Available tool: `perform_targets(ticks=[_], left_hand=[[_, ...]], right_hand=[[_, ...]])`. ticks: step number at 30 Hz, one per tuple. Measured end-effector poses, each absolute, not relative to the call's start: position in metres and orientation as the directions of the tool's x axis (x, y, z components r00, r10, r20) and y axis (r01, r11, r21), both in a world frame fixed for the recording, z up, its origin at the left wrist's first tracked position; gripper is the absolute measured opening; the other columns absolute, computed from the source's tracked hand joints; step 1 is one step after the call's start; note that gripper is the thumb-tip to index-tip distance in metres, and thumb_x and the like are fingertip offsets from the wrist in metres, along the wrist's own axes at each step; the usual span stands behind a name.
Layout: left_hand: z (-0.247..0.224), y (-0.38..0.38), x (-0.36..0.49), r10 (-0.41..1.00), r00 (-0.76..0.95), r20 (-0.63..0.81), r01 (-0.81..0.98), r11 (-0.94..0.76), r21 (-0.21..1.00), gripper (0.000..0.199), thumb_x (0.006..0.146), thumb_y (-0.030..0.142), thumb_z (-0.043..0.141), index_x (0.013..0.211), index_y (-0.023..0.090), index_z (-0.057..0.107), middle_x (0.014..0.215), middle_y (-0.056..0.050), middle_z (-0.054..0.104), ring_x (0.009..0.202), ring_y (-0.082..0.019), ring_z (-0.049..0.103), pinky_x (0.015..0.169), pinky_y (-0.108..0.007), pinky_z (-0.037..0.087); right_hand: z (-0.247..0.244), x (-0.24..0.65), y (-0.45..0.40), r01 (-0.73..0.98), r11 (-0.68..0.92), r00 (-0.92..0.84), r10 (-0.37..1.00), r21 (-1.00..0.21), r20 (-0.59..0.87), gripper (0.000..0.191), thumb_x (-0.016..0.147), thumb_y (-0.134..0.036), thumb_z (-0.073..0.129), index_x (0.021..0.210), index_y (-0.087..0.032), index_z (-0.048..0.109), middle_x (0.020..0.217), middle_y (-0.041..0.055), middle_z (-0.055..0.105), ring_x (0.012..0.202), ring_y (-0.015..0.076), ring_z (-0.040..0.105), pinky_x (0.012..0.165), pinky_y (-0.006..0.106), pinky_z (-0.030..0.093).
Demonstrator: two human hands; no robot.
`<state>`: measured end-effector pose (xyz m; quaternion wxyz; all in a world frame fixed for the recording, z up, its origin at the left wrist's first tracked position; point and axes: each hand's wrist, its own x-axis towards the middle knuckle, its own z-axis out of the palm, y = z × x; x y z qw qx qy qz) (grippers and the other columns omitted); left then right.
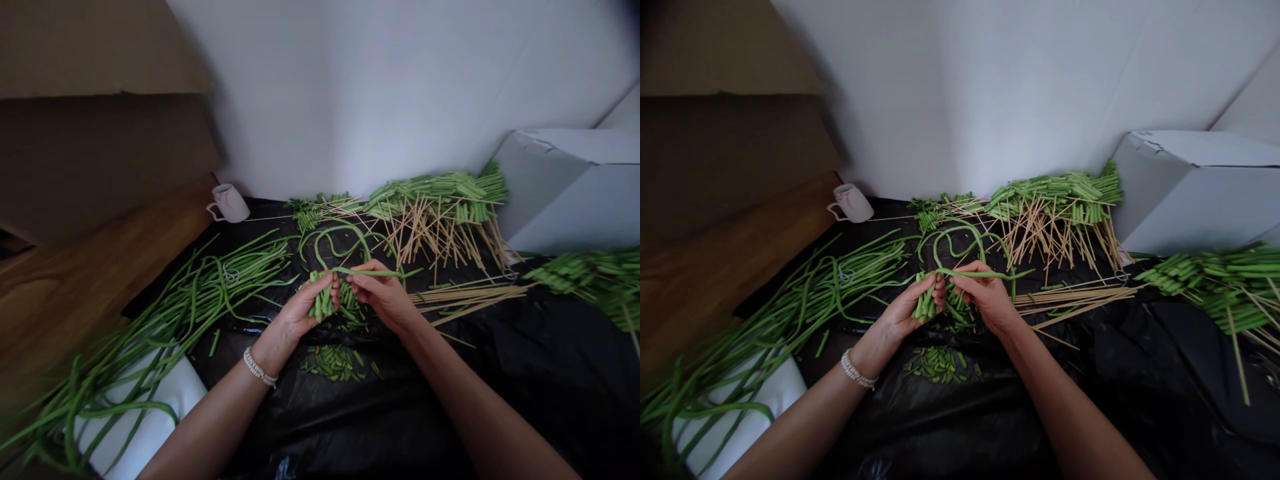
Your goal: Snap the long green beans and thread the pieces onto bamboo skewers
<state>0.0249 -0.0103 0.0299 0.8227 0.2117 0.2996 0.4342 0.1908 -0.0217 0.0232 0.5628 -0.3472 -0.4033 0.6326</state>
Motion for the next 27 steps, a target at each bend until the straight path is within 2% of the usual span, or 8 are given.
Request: perform_targets(ticks=[4, 7, 11, 15, 20, 21, 24, 27], left_hand=[[0.030, -0.010, 0.026, 0.846, 0.419, -0.330, -0.619, 0.532, 0.578, 0.011, 0.078, 0.012, 0.073, 0.083, 0.012, 0.062, 0.072, 0.000, 0.062, 0.057, -0.006, 0.058, 0.056, -0.016, 0.051], [0.030, -0.009, 0.026, 0.838, 0.419, -0.349, -0.624, 0.545, 0.560, 0.010, 0.080, 0.013, 0.071, 0.084, 0.013, 0.062, 0.073, 0.000, 0.063, 0.058, -0.006, 0.060, 0.056, -0.017, 0.053], [0.028, -0.008, 0.025, 0.842, 0.375, -0.389, -0.612, 0.539, 0.578, 0.011, 0.082, 0.016, 0.070, 0.079, 0.014, 0.060, 0.069, 0.000, 0.063, 0.056, -0.009, 0.062, 0.055, -0.019, 0.054], [0.028, -0.004, 0.023, 0.836, 0.340, -0.429, -0.613, 0.544, 0.573, 0.011, 0.084, 0.018, 0.068, 0.079, 0.013, 0.060, 0.069, -0.001, 0.064, 0.055, -0.009, 0.062, 0.054, -0.019, 0.054], [0.030, 0.003, 0.016, 0.829, 0.373, -0.416, -0.686, 0.548, 0.478, 0.005, 0.086, 0.013, 0.064, 0.082, 0.012, 0.062, 0.072, 0.000, 0.063, 0.058, -0.006, 0.061, 0.056, -0.016, 0.053], [0.031, 0.003, 0.015, 0.830, 0.389, -0.399, -0.676, 0.552, 0.488, 0.003, 0.084, 0.012, 0.065, 0.086, 0.012, 0.063, 0.073, 0.000, 0.063, 0.059, -0.006, 0.061, 0.056, -0.015, 0.052], [0.030, -0.003, 0.016, 0.836, 0.408, -0.366, -0.553, 0.545, 0.630, 0.022, 0.076, 0.015, 0.075, 0.097, 0.012, 0.067, 0.073, 0.001, 0.063, 0.058, -0.007, 0.061, 0.053, -0.017, 0.051], [0.028, -0.010, 0.020, 0.836, 0.425, -0.349, -0.405, 0.520, 0.752, 0.036, 0.064, 0.023, 0.086, 0.094, 0.012, 0.069, 0.073, 0.000, 0.066, 0.055, -0.008, 0.061, 0.050, -0.018, 0.049]], right_hand=[[0.020, 0.190, -0.021, -0.392, 0.002, -0.115, 0.992, -0.920, 0.051, 0.019, 0.071, -0.035, 0.079, 0.082, -0.023, 0.069, 0.072, -0.0010, 0.066, 0.062, 0.0117, 0.054, 0.051, 0.023, 0.036], [0.019, 0.189, -0.021, -0.289, 0.068, -0.097, 0.990, -0.955, 0.100, 0.017, 0.072, -0.034, 0.078, 0.082, -0.023, 0.071, 0.068, -0.0019, 0.063, 0.059, 0.0113, 0.051, 0.051, 0.024, 0.037], [0.023, 0.184, -0.024, -0.173, 0.144, -0.123, 0.978, -0.974, 0.167, 0.014, 0.073, -0.032, 0.077, 0.083, -0.024, 0.073, 0.075, -0.0005, 0.067, 0.060, 0.0120, 0.052, 0.054, 0.026, 0.039], [0.022, 0.185, -0.025, -0.194, 0.110, -0.138, 0.981, -0.975, 0.139, 0.017, 0.072, -0.035, 0.078, 0.084, -0.024, 0.073, 0.070, -0.0006, 0.065, 0.059, 0.0128, 0.053, 0.053, 0.026, 0.038], [0.020, 0.192, -0.022, -0.278, 0.057, -0.144, 0.984, -0.959, 0.101, 0.016, 0.072, -0.038, 0.078, 0.079, -0.024, 0.073, 0.061, -0.0019, 0.058, 0.054, 0.0118, 0.048, 0.049, 0.026, 0.035], [0.020, 0.193, -0.021, -0.291, 0.056, -0.146, 0.984, -0.955, 0.102, 0.016, 0.072, -0.038, 0.078, 0.077, -0.023, 0.073, 0.061, -0.0019, 0.057, 0.054, 0.0113, 0.047, 0.049, 0.026, 0.034], [0.020, 0.194, -0.021, -0.308, 0.060, -0.159, 0.981, -0.949, 0.114, 0.015, 0.073, -0.037, 0.078, 0.076, -0.023, 0.074, 0.061, -0.0024, 0.056, 0.052, 0.0097, 0.044, 0.048, 0.025, 0.031], [0.020, 0.194, -0.020, -0.283, 0.050, -0.166, 0.981, -0.958, 0.100, 0.016, 0.072, -0.038, 0.078, 0.076, -0.023, 0.074, 0.059, -0.0027, 0.055, 0.050, 0.0096, 0.043, 0.047, 0.025, 0.031]])
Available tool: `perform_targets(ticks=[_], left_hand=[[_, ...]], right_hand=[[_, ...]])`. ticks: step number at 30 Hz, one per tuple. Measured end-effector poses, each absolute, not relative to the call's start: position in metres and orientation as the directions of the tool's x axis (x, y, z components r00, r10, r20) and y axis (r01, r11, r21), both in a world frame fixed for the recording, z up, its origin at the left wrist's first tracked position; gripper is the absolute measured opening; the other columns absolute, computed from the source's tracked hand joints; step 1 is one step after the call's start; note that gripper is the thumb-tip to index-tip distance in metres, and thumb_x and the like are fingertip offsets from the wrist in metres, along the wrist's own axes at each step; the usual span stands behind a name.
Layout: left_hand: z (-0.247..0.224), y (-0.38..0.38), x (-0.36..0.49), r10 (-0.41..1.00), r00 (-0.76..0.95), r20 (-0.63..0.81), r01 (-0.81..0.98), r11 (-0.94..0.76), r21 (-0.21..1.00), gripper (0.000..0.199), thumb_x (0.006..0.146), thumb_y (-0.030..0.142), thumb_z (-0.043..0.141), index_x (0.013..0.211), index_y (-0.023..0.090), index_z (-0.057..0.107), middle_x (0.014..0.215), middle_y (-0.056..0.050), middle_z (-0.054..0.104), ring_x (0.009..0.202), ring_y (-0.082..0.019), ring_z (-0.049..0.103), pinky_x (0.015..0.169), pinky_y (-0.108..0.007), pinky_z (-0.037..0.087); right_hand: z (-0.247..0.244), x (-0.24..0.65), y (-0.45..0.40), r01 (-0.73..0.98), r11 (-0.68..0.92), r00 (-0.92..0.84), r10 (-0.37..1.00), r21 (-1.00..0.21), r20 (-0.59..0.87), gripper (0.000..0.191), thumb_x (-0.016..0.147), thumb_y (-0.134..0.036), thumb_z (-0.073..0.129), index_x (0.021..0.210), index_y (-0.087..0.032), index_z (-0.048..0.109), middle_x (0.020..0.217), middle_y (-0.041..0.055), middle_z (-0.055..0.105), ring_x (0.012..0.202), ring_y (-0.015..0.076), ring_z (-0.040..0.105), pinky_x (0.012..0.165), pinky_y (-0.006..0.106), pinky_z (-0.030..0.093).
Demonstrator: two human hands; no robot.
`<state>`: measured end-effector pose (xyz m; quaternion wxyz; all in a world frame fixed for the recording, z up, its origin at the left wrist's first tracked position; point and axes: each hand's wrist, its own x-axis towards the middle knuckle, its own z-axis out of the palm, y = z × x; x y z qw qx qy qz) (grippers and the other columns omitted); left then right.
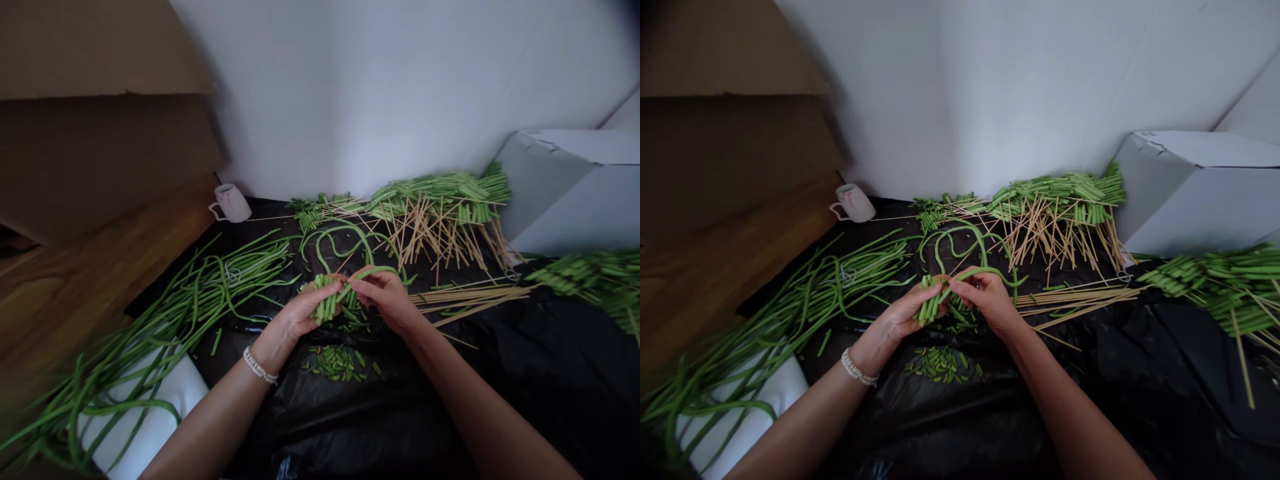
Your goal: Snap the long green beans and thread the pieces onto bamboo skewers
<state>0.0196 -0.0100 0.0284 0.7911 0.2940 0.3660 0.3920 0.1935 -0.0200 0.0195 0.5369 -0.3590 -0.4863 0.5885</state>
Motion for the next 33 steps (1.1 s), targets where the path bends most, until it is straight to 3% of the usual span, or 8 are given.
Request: perform_targets(ticks=[5, 9, 12, 22, 27, 33], left_hand=[[0.0273, -0.0135, 0.0224, 0.825, 0.468, -0.318, -0.293, 0.484, 0.824, 0.037, 0.059, 0.026, 0.089, 0.088, 0.013, 0.068, 0.064, 0.001, 0.063, 0.052, -0.008, 0.058, 0.050, -0.018, 0.045], [0.0289, -0.0113, 0.0197, 0.784, 0.527, -0.327, -0.261, 0.515, 0.816, 0.034, 0.061, 0.026, 0.087, 0.086, 0.014, 0.068, 0.068, 0.001, 0.064, 0.053, -0.008, 0.058, 0.051, -0.018, 0.045], [0.0304, -0.0105, 0.0178, 0.738, 0.580, -0.343, -0.208, 0.542, 0.814, 0.035, 0.062, 0.027, 0.086, 0.087, 0.013, 0.067, 0.070, 0.000, 0.066, 0.055, -0.008, 0.058, 0.051, -0.018, 0.044], [0.0249, -0.0104, 0.0179, 0.734, 0.580, -0.353, -0.202, 0.549, 0.811, 0.036, 0.064, 0.038, 0.085, 0.083, 0.013, 0.067, 0.068, 0.001, 0.064, 0.055, -0.007, 0.057, 0.052, -0.018, 0.044], [0.0258, -0.0128, 0.0194, 0.747, 0.555, -0.365, -0.137, 0.515, 0.846, 0.035, 0.061, 0.032, 0.087, 0.080, 0.010, 0.068, 0.062, 0.001, 0.061, 0.052, -0.006, 0.053, 0.048, -0.017, 0.040], [0.0293, -0.0142, 0.0213, 0.766, 0.536, -0.355, -0.150, 0.500, 0.853, 0.034, 0.060, 0.027, 0.088, 0.082, 0.010, 0.068, 0.066, 0.000, 0.064, 0.055, -0.008, 0.056, 0.053, -0.020, 0.043]], right_hand=[[0.0196, 0.1933, -0.0204, -0.224, 0.010, -0.165, 0.985, -0.975, 0.048, 0.021, 0.070, -0.040, 0.079, 0.075, -0.021, 0.074, 0.057, -0.0026, 0.055, 0.050, 0.0095, 0.043, 0.047, 0.025, 0.031], [0.0220, 0.1958, -0.0199, -0.396, -0.066, -0.137, 0.991, -0.916, -0.012, 0.024, 0.072, -0.041, 0.078, 0.086, -0.022, 0.072, 0.056, -0.0048, 0.055, 0.049, 0.0075, 0.043, 0.046, 0.022, 0.030], [0.0220, 0.1980, -0.0176, -0.450, -0.083, -0.111, 0.993, -0.889, -0.036, 0.025, 0.070, -0.041, 0.079, 0.081, -0.021, 0.069, 0.056, -0.0051, 0.055, 0.048, 0.0063, 0.043, 0.045, 0.020, 0.031], [0.0165, 0.1947, -0.0181, -0.246, -0.020, -0.135, 0.991, -0.969, 0.013, 0.027, 0.072, -0.044, 0.076, 0.074, -0.018, 0.066, 0.054, -0.0049, 0.057, 0.046, 0.0070, 0.045, 0.045, 0.021, 0.035], [0.0215, 0.1931, -0.0204, -0.157, 0.002, -0.169, 0.985, -0.988, 0.029, 0.028, 0.071, -0.044, 0.076, 0.073, -0.018, 0.066, 0.054, -0.0047, 0.056, 0.047, 0.0084, 0.045, 0.047, 0.023, 0.035], [0.0190, 0.1945, -0.0192, -0.142, 0.027, -0.149, 0.988, -0.990, 0.048, 0.026, 0.074, -0.043, 0.074, 0.074, -0.018, 0.067, 0.055, -0.0047, 0.055, 0.049, 0.0081, 0.044, 0.048, 0.022, 0.034]])
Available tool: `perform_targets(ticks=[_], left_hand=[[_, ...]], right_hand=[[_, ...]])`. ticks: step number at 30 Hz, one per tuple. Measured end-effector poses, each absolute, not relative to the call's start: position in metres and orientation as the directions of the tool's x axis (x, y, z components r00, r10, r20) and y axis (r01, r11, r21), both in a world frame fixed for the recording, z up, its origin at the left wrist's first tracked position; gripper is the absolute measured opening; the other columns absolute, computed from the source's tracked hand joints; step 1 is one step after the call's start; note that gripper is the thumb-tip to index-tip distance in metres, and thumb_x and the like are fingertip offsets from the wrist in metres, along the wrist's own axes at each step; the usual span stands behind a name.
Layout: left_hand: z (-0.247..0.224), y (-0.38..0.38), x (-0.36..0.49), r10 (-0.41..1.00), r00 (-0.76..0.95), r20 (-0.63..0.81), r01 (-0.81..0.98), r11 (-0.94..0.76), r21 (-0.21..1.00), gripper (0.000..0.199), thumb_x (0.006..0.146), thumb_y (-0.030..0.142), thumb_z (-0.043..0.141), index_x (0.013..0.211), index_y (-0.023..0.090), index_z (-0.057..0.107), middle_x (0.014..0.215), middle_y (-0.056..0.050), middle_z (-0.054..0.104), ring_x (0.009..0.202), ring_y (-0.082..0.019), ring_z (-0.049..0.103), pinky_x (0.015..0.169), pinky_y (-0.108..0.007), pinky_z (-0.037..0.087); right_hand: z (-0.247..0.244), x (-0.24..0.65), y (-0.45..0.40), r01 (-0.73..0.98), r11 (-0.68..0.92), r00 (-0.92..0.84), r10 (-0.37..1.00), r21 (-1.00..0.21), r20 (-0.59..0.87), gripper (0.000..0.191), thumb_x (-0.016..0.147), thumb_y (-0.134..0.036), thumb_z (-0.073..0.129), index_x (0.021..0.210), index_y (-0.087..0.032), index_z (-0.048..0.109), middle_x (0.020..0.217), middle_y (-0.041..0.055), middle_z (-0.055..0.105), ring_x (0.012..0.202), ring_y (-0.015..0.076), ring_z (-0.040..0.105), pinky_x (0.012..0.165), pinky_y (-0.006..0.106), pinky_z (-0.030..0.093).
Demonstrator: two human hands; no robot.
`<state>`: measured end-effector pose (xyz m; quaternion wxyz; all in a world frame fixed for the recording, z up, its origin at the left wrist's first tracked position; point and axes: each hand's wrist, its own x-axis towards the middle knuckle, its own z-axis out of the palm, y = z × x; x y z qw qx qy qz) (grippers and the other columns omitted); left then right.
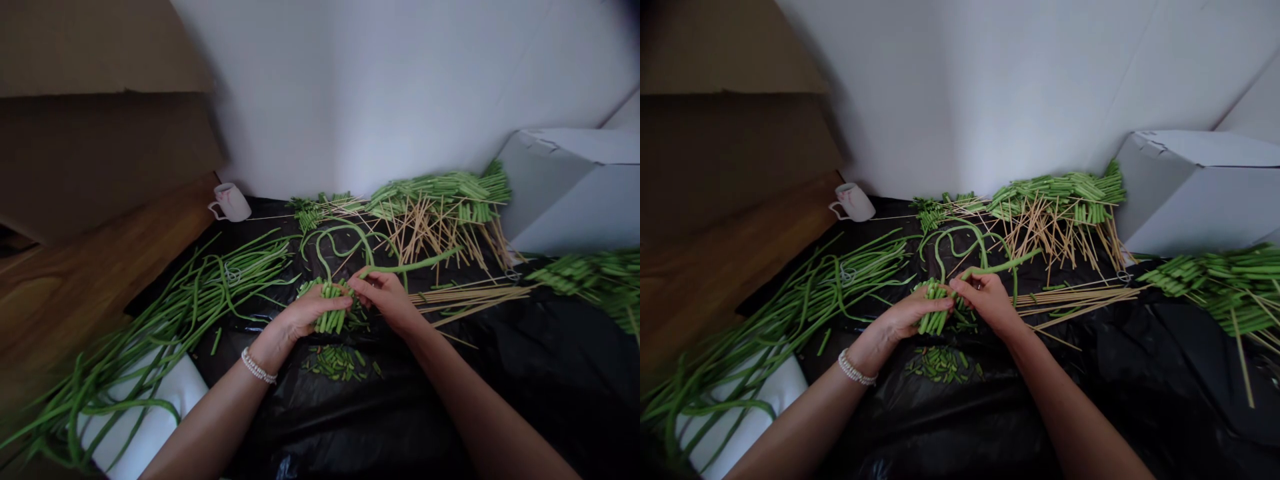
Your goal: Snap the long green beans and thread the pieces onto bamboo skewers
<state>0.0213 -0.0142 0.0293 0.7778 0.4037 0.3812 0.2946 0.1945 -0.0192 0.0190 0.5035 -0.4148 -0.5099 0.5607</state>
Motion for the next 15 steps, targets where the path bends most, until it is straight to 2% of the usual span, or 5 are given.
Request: perform_targets(ticks=[5, 9, 15], left_hand=[[0.025, -0.013, 0.021, 0.789, 0.518, -0.330, -0.193, 0.484, 0.854, 0.038, 0.060, 0.029, 0.088, 0.085, 0.010, 0.067, 0.072, -0.002, 0.067, 0.060, -0.010, 0.060, 0.056, -0.021, 0.045], [0.021, -0.016, 0.027, 0.827, 0.484, -0.286, -0.307, 0.466, 0.829, 0.035, 0.060, 0.026, 0.088, 0.084, 0.012, 0.066, 0.075, -0.003, 0.069, 0.065, -0.011, 0.063, 0.060, -0.021, 0.048], [0.019, -0.011, 0.028, 0.881, 0.425, -0.206, -0.489, 0.416, 0.767, 0.028, 0.067, 0.027, 0.084, 0.081, 0.013, 0.065, 0.070, 0.000, 0.065, 0.060, -0.009, 0.062, 0.057, -0.019, 0.050]], right_hand=[[0.017, 0.193, -0.019, -0.292, -0.047, -0.133, 0.991, -0.955, -0.008, 0.027, 0.072, -0.043, 0.077, 0.074, -0.019, 0.065, 0.059, -0.0041, 0.060, 0.047, 0.0067, 0.047, 0.045, 0.021, 0.034], [0.021, 0.191, -0.020, -0.417, -0.123, -0.158, 0.986, -0.901, -0.062, 0.027, 0.067, -0.041, 0.080, 0.075, -0.019, 0.067, 0.061, -0.0026, 0.063, 0.048, 0.0076, 0.051, 0.043, 0.020, 0.033], [0.022, 0.192, -0.020, -0.394, -0.031, -0.120, 0.993, -0.919, 0.018, 0.023, 0.070, -0.037, 0.079, 0.080, -0.020, 0.068, 0.068, -0.0001, 0.068, 0.056, 0.0098, 0.055, 0.047, 0.021, 0.036]])
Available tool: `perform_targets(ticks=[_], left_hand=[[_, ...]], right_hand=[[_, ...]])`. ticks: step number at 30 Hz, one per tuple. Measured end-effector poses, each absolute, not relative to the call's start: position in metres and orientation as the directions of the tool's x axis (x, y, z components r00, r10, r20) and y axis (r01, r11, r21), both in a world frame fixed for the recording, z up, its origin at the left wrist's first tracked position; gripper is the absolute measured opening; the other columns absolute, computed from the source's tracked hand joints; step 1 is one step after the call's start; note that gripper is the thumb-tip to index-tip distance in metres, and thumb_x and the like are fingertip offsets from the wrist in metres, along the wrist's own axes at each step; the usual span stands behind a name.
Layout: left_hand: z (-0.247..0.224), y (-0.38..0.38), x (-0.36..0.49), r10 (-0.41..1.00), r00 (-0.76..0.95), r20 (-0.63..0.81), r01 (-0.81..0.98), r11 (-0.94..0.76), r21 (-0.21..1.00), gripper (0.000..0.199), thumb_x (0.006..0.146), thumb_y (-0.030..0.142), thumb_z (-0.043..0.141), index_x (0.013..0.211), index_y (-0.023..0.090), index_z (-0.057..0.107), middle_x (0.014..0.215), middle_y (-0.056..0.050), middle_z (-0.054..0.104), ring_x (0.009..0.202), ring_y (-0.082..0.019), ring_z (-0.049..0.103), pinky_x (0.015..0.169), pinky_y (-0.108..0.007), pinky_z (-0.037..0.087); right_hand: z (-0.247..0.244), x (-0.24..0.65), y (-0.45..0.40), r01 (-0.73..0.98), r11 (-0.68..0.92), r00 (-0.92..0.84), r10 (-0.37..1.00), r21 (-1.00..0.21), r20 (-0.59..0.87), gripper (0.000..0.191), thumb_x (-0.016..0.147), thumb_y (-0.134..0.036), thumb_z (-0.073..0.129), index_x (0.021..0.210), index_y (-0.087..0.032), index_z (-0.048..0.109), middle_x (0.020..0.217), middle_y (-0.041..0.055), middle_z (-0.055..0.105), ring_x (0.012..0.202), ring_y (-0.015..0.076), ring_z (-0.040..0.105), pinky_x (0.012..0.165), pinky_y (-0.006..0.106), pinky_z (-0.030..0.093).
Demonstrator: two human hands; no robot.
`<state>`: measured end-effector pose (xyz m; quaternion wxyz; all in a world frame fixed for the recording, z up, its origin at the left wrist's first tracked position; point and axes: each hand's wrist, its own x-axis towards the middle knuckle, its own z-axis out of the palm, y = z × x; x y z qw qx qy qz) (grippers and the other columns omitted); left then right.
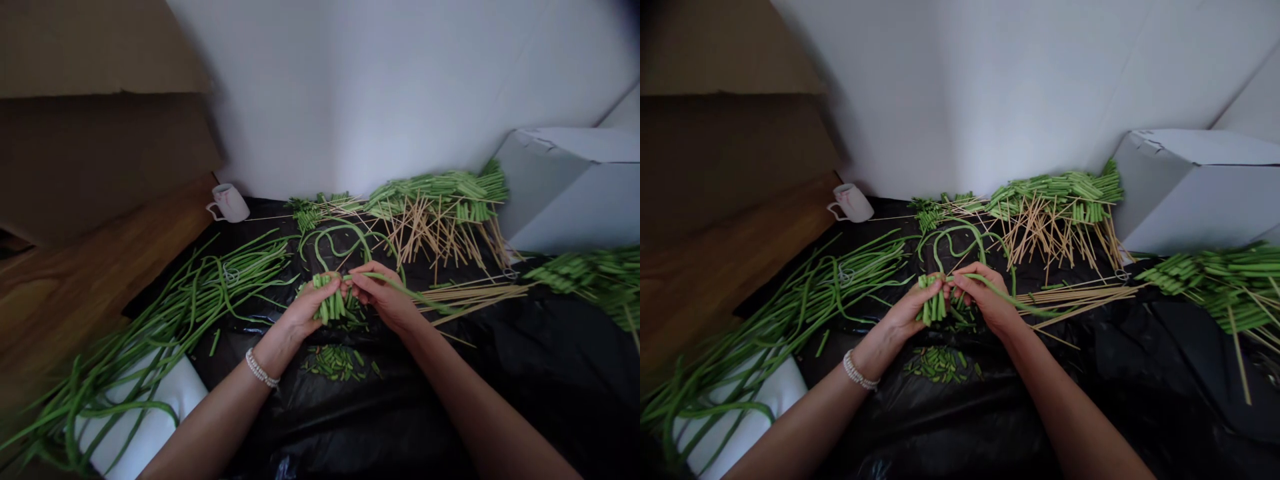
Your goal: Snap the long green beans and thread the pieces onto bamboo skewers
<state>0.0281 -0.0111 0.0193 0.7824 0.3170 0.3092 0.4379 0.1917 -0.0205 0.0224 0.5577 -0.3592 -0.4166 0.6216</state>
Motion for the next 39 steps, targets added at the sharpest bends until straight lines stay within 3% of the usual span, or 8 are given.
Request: perform_targets(ticks=[6, 10, 16, 19, 22, 26, 32, 39], left_hand=[[0.029, 0.002, 0.015, 0.927, 0.229, -0.297, -0.629, 0.374, 0.682, 0.021, 0.073, 0.019, 0.078, 0.085, 0.015, 0.061, 0.079, -0.001, 0.068, 0.069, -0.011, 0.067, 0.068, -0.024, 0.057], [0.030, 0.004, 0.015, 0.975, 0.171, -0.144, -0.561, 0.217, 0.799, 0.031, 0.071, 0.022, 0.080, 0.095, 0.017, 0.060, 0.073, 0.002, 0.064, 0.061, -0.009, 0.062, 0.062, -0.022, 0.053], [0.026, -0.004, 0.018, 0.987, 0.055, 0.152, 0.011, -0.153, 0.988, 0.029, 0.077, 0.034, 0.074, 0.098, 0.018, 0.063, 0.075, 0.000, 0.064, 0.068, -0.012, 0.059, 0.067, -0.023, 0.047], [0.025, -0.008, 0.019, 0.944, 0.107, 0.313, 0.316, -0.331, 0.889, 0.028, 0.078, 0.032, 0.073, 0.102, 0.020, 0.065, 0.092, -0.004, 0.067, 0.084, -0.017, 0.061, 0.083, -0.029, 0.046], [0.022, -0.010, 0.020, 0.890, 0.253, 0.380, 0.447, -0.456, 0.770, 0.042, 0.075, 0.033, 0.076, 0.114, 0.023, 0.064, 0.104, -0.006, 0.065, 0.098, -0.022, 0.059, 0.093, -0.035, 0.042], [0.021, -0.011, 0.022, 0.855, 0.384, 0.349, 0.477, -0.507, 0.718, 0.074, 0.061, 0.043, 0.085, 0.127, 0.025, 0.058, 0.123, -0.010, 0.060, 0.116, -0.029, 0.053, 0.101, -0.041, 0.038], [0.027, -0.011, 0.019, 0.850, 0.271, 0.451, 0.454, -0.526, 0.719, 0.025, 0.089, 0.035, 0.060, 0.107, 0.023, 0.072, 0.108, -0.009, 0.068, 0.105, -0.024, 0.058, 0.098, -0.040, 0.039], [0.031, -0.012, 0.022, 0.881, 0.238, 0.409, 0.296, -0.467, 0.833, 0.018, 0.083, 0.031, 0.069, 0.097, 0.025, 0.078, 0.095, -0.007, 0.071, 0.092, -0.021, 0.063, 0.087, -0.034, 0.046]], right_hand=[[0.023, 0.193, -0.021, -0.399, -0.003, -0.105, 0.994, -0.917, 0.042, 0.022, 0.074, -0.037, 0.076, 0.080, -0.019, 0.066, 0.073, 0.0011, 0.069, 0.057, 0.0093, 0.054, 0.048, 0.020, 0.037], [0.023, 0.195, -0.018, -0.439, -0.015, -0.078, 0.997, -0.898, 0.022, 0.025, 0.072, -0.037, 0.077, 0.082, -0.019, 0.063, 0.081, 0.0022, 0.071, 0.057, 0.0085, 0.053, 0.046, 0.019, 0.036], [0.021, 0.197, -0.014, -0.456, -0.032, -0.056, 0.998, -0.890, -0.007, 0.039, 0.071, -0.038, 0.077, 0.099, -0.022, 0.056, 0.070, -0.0030, 0.068, 0.044, 0.0056, 0.043, 0.041, 0.019, 0.031], [0.022, 0.197, -0.014, -0.453, -0.019, -0.026, 1.000, -0.891, -0.008, 0.046, 0.069, -0.038, 0.077, 0.106, -0.022, 0.053, 0.066, -0.0044, 0.065, 0.044, 0.0066, 0.044, 0.041, 0.020, 0.031], [0.023, 0.197, -0.015, -0.442, -0.026, -0.025, 1.000, -0.896, -0.017, 0.052, 0.070, -0.037, 0.075, 0.114, -0.021, 0.053, 0.063, -0.0053, 0.063, 0.044, 0.0067, 0.044, 0.042, 0.019, 0.032], [0.023, 0.199, -0.016, -0.374, -0.028, -0.035, 0.999, -0.927, -0.016, 0.057, 0.073, -0.038, 0.072, 0.123, -0.020, 0.053, 0.060, -0.0062, 0.061, 0.043, 0.0068, 0.043, 0.042, 0.019, 0.031], [0.023, 0.195, -0.019, -0.206, 0.024, -0.072, 0.997, -0.978, 0.040, 0.063, 0.077, -0.036, 0.069, 0.134, -0.023, 0.047, 0.063, -0.0061, 0.058, 0.046, 0.0095, 0.046, 0.043, 0.023, 0.035], [0.021, 0.185, -0.026, -0.065, 0.130, -0.181, 0.974, -0.989, 0.140, 0.073, 0.081, -0.030, 0.067, 0.146, -0.027, 0.034, 0.070, -0.0034, 0.060, 0.059, 0.0146, 0.053, 0.055, 0.028, 0.042]])
